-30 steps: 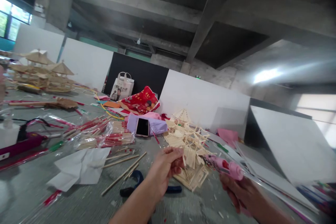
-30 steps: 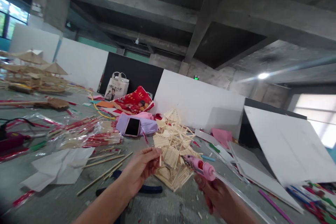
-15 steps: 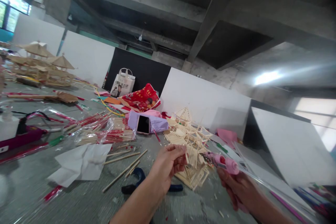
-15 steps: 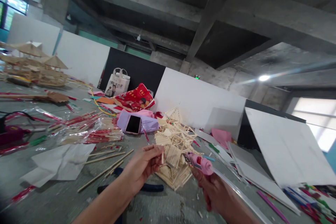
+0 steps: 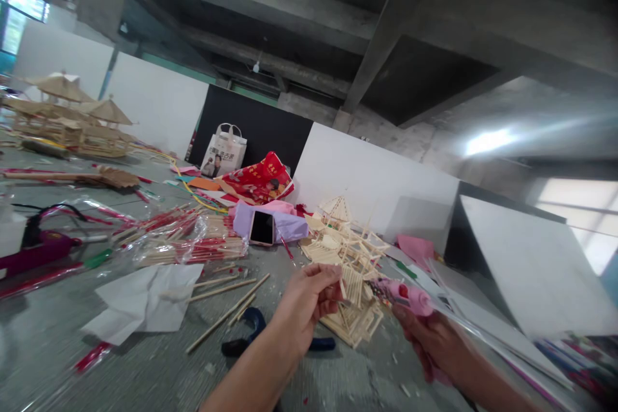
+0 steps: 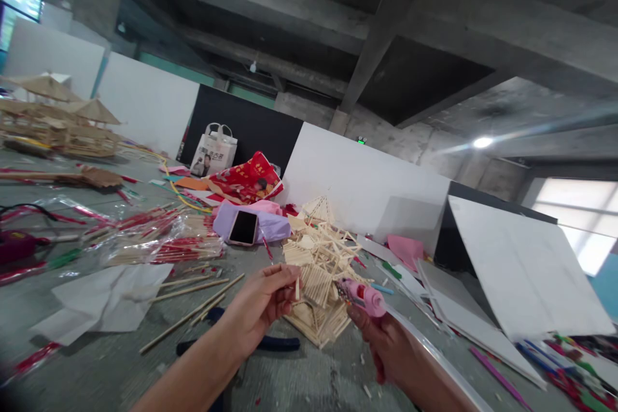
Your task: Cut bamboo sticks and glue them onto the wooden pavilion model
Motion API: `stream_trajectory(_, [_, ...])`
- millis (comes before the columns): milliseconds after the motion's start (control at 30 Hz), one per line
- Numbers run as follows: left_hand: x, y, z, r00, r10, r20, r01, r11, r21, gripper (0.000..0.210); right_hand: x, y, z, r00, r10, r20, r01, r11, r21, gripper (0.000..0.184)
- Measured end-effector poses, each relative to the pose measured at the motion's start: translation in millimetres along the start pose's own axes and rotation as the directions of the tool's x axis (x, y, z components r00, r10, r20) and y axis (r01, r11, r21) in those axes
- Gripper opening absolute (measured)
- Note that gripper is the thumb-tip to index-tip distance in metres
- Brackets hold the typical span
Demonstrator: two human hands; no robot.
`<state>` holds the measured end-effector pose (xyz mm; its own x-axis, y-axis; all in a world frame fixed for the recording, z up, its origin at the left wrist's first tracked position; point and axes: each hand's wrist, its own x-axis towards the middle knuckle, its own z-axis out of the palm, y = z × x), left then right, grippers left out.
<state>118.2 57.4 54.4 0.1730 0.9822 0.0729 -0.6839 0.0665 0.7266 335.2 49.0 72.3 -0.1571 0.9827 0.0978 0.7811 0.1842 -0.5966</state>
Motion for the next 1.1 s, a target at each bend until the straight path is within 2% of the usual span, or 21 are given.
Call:
stream_trajectory(333, [-0.4, 0.6, 1.2, 1.000, 0.000, -0.012, 0.000, 1.000, -0.014, 0.019, 7.8, 12.9, 4.3, 1.000, 0.012, -0.013, -0.012, 0.999, 0.036, 0.052])
stream_trajectory(433, [-0.8, 0.8, 1.5, 1.000, 0.003, -0.006, -0.003, 1.000, -0.015, 0.019, 7.2, 9.5, 3.9, 0.999, 0.027, -0.026, -0.027, 0.999, 0.021, 0.053])
stream_trajectory(633, [0.1, 0.9, 0.7, 1.000, 0.019, 0.011, -0.019, 1.000, -0.003, 0.018, -1.1, -8.4, -2.0, 1.000, -0.029, 0.004, 0.029, 0.995, -0.091, 0.055])
stream_trajectory(867, [-1.7, 2.3, 2.0, 1.000, 0.015, 0.005, -0.015, 1.000, -0.012, 0.018, -5.3, -13.3, -1.6, 1.000, -0.005, -0.009, 0.004, 0.997, -0.082, 0.057])
stream_trajectory(1100, [-1.5, 2.6, 2.8, 1.000, 0.007, 0.008, -0.007, 1.000, -0.020, 0.017, -6.5, -10.7, -2.0, 0.999, 0.016, 0.029, -0.014, 0.998, -0.058, 0.063])
